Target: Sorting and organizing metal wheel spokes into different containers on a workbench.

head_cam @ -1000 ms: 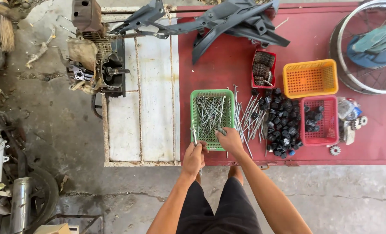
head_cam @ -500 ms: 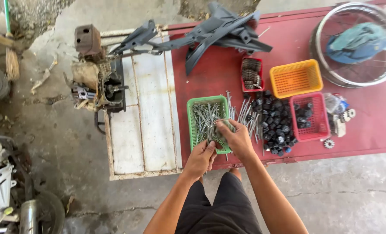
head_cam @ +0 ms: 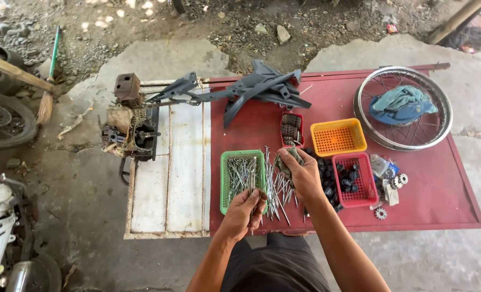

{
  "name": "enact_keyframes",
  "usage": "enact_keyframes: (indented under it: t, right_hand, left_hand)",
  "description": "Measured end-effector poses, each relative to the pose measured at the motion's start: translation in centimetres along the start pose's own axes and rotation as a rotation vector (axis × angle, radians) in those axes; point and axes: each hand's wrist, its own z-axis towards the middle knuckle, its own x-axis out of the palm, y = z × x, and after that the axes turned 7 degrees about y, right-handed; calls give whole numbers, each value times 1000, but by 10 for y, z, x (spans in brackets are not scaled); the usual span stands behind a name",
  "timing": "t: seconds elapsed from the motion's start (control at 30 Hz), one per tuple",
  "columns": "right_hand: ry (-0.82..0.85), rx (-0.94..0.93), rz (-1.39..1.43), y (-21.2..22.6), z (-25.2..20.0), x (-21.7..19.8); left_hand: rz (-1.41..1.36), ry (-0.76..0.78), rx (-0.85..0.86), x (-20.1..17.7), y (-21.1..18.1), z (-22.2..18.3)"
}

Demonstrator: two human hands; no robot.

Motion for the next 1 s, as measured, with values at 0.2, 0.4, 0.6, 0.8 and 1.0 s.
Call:
enact_keyframes:
  t: [0.2,0.4,0.6,0.8,1.0]
  right_hand:
    - [147,404,390,17,-5,-8]
    - [543,197,-215,-30,-48,-11]
    - [516,190,-281,7,-53,9]
    - [375,221,-344,13,-49,41]
    - [237,-36,35,1,-19,47]
  left_hand:
    - [41,-174,225,32,5,-2]
    - [299,-419,333,49,7,-2]
    - [121,-308,186,43,1,-34]
    - [9,-277,213,17,-3,-44]
    - [29,-177,145,-8,-30,-66]
